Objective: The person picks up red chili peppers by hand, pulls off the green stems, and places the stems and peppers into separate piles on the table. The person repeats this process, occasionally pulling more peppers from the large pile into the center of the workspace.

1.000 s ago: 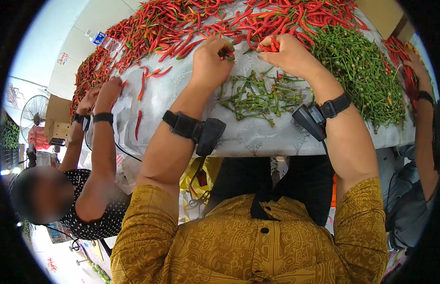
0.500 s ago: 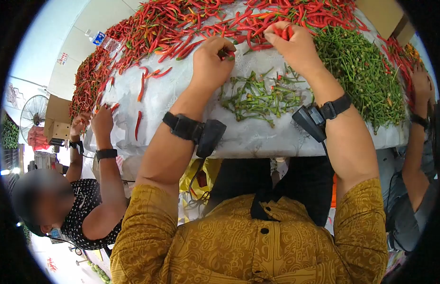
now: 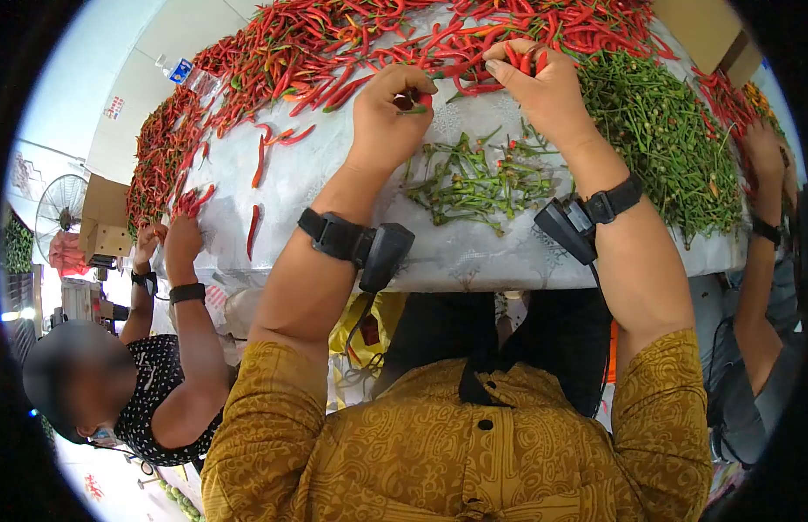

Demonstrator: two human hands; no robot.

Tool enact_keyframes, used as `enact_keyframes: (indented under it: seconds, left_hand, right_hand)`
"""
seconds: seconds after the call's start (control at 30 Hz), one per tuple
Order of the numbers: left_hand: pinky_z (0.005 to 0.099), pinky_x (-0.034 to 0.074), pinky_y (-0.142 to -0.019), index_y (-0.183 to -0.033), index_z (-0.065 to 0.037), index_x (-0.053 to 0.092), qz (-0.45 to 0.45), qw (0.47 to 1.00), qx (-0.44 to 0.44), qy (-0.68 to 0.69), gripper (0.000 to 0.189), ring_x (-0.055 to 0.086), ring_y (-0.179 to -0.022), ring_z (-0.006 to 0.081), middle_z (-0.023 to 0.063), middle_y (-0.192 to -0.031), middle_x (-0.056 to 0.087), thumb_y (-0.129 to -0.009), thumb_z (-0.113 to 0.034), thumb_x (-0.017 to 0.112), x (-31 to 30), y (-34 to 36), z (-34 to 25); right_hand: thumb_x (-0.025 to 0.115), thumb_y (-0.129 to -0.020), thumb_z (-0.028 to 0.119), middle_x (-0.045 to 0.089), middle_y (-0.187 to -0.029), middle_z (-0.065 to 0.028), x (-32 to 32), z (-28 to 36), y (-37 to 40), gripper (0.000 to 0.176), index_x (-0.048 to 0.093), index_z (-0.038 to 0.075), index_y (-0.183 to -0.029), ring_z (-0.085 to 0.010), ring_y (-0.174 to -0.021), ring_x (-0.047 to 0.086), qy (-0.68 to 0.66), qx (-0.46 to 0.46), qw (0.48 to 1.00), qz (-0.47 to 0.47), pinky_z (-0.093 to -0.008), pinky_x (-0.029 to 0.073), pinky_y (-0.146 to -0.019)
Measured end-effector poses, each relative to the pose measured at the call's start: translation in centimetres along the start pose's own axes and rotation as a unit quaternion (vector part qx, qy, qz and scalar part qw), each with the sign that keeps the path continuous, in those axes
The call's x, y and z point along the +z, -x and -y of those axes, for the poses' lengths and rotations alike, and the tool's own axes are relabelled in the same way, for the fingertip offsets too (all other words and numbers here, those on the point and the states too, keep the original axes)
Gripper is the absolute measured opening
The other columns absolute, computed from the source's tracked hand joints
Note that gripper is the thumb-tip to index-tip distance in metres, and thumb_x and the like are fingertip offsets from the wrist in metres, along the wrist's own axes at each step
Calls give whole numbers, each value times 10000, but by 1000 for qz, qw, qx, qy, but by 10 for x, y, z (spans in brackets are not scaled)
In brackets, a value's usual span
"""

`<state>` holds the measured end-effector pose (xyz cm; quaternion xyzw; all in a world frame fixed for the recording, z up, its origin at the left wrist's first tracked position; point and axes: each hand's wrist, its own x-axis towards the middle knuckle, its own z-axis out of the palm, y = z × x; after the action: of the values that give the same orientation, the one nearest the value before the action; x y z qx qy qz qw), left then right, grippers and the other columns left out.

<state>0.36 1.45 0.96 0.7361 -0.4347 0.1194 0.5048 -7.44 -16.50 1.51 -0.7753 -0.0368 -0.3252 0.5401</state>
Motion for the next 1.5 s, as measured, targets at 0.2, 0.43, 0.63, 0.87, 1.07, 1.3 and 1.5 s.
enact_keyframes:
  seconds: [0.2,0.43,0.63,0.87,1.07,1.3,1.5]
  left_hand:
    - [246,454,-707,-804,-29,556,5,973,-85,216,216,541,-833,127,51,-902,554,-656,128,557,-1,1,-6]
    - [333,472,-700,-811,-49,504,33,852,-201,483,227,523,-856,210,86,-966,517,-668,123,468,-8,0,-6]
    - [309,461,-664,-823,-64,491,125,798,-226,545,198,502,-823,195,86,-942,508,-678,69,467,-6,0,-3]
    - [242,381,-535,-812,-89,510,65,776,-276,564,51,500,-683,134,38,-820,535,-779,-51,519,-5,0,-5]
    - [231,381,-517,-880,-66,565,61,836,-298,456,74,480,-615,82,-7,-769,539,-826,-106,533,-1,-1,-5]
    - [196,360,-485,-897,-42,578,51,889,-294,347,117,457,-562,51,-23,-714,535,-806,-114,574,3,0,-4]
    - [186,332,-462,-888,-29,578,62,948,-264,166,132,423,-537,40,-37,-666,502,-805,-132,572,5,1,-12]
  right_hand:
    - [577,-743,68,601,-848,-47,1,2,1,156,603,11,-887,-94,-767,530,18,-36,999,14,-244,425,-717]
    - [584,-738,79,608,-866,-59,3,5,0,240,597,19,-970,-109,-692,534,-92,-2,996,-7,-241,440,-636]
    - [581,-767,127,570,-746,-14,0,5,2,274,567,-3,-1007,-41,-465,396,-177,41,981,66,-186,335,-459]
    - [644,-724,160,509,-599,24,4,9,5,237,604,17,-909,-39,-467,402,-94,77,986,116,-186,326,-439]
    - [652,-706,148,505,-585,29,3,10,4,215,612,25,-877,-34,-478,409,-77,95,986,114,-186,325,-434]
    - [653,-696,137,477,-551,35,3,8,4,231,598,13,-883,-34,-468,399,-103,86,988,82,-187,314,-437]
    - [635,-722,131,474,-551,28,1,9,3,234,584,-1,-909,-41,-462,406,-169,80,980,72,-184,311,-446]
